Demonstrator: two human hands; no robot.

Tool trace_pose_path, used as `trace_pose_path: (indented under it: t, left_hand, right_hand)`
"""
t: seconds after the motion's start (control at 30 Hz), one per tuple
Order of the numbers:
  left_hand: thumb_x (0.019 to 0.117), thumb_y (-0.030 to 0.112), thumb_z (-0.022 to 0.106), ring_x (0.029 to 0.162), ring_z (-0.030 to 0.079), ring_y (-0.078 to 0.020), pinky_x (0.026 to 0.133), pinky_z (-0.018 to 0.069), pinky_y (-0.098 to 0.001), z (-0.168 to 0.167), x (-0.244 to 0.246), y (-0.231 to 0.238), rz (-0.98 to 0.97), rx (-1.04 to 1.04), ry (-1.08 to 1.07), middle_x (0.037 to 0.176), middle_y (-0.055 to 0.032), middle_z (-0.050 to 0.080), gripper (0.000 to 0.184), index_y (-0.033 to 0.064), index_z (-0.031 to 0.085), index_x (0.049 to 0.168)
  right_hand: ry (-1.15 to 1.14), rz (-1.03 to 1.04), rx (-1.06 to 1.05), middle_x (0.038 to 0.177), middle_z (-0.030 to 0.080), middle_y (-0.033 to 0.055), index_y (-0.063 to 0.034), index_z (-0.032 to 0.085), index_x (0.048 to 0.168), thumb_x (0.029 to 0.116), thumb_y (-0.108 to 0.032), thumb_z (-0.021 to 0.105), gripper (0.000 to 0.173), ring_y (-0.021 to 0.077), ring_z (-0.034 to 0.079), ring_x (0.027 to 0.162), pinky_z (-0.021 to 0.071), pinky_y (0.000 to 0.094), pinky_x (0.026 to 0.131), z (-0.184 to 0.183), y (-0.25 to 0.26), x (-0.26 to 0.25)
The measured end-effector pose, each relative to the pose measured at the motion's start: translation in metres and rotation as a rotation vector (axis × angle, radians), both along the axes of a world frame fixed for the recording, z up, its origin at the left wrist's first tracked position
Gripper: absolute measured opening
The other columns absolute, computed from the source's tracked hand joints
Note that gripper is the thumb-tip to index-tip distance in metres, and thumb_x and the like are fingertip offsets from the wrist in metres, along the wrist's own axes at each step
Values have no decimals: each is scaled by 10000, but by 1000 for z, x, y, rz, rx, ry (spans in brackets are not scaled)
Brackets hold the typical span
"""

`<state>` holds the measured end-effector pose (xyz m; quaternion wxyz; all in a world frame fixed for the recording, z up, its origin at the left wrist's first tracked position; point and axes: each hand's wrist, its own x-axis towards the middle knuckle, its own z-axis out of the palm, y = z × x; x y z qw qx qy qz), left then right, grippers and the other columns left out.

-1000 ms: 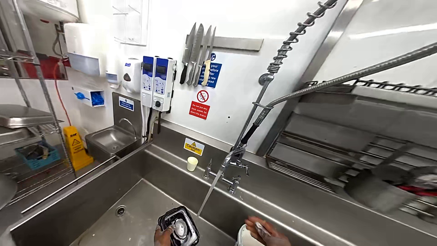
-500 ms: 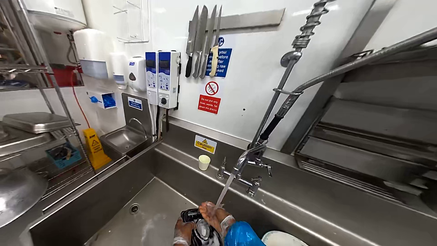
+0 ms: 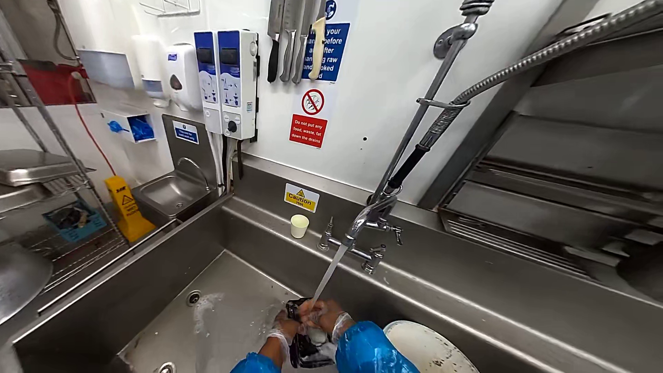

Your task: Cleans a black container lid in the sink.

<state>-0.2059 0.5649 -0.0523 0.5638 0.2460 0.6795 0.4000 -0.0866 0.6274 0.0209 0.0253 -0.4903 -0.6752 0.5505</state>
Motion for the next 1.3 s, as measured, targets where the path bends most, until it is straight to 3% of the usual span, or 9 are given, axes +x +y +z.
trace_pose_path:
  t: [0.2,0.3,0.43,0.57,0.7,0.87,0.93,1.13,1.3]
  left_hand:
    - [790,-59,775,1254,569,-355,1062,463,-486,6,-12,-14,87,66,52,1353,-279,574,699,-74,470,1419]
    - [798,-26,798,1225,592,-376,1048,478,-513,-2,-16,-17,257,109,64,1325,-290,591,696,-74,477,1415]
    - [827,-48,760,1226,590,-382,1036,482,-527,10,-20,-19,440,145,29,1329,-292,587,681,-62,457,1437]
    - [809,-100,733,1115,617,-369,944,513,-514,20,-21,-23,529,178,-49,1261,-293,602,640,-72,482,1397]
    - [801,-95,736,1158,609,-363,983,502,-509,26,-17,-26,396,162,-32,1283,-286,601,634,-73,501,1389]
    - [811,-40,757,1310,542,-363,1105,444,-489,16,-10,-22,251,198,77,1414,-288,535,714,-75,447,1454]
    - [814,-23,761,1331,527,-368,1123,423,-497,16,-8,-20,226,181,135,1426,-287,529,715,-68,451,1457]
    - [862,64,745,1347,530,-343,1156,391,-482,33,-7,-21,4,133,364,1423,-259,555,675,-49,466,1467]
    - [911,186,736,1327,555,-352,1128,417,-515,50,-16,-22,-66,-35,484,1401,-239,582,636,-19,482,1458]
  right_hand:
    - [62,-147,-32,1222,663,175,43,610,1299,1003,43,569,300,179,659,1048,532,309,935,4,-7,-2]
    - [21,-15,-50,1200,675,172,42,613,1296,1000,31,582,297,174,666,1029,537,314,930,3,-12,-5]
    - [71,-214,-27,1281,641,213,63,595,1316,1007,36,565,311,227,649,1128,518,342,1000,4,-11,-6]
    - [81,-127,-83,1172,675,162,44,607,1293,1010,40,561,287,161,661,1001,538,301,904,7,-14,-9]
    - [175,-332,-69,1231,657,200,64,598,1298,1007,53,562,294,194,659,1055,537,315,936,8,-13,-11]
    - [185,-337,-98,1124,673,165,70,603,1253,1019,50,536,244,149,658,925,545,290,840,17,-11,-8]
    - [192,-389,-54,1211,656,199,74,591,1283,1008,67,541,279,188,665,1029,546,308,908,15,-7,-7]
    - [151,-312,-141,1134,670,167,65,573,1287,1036,39,514,260,150,659,932,542,286,844,26,-11,-9]
    - [69,-185,-66,1193,668,176,50,610,1289,1017,28,557,277,170,664,1009,540,303,909,18,-11,-5]
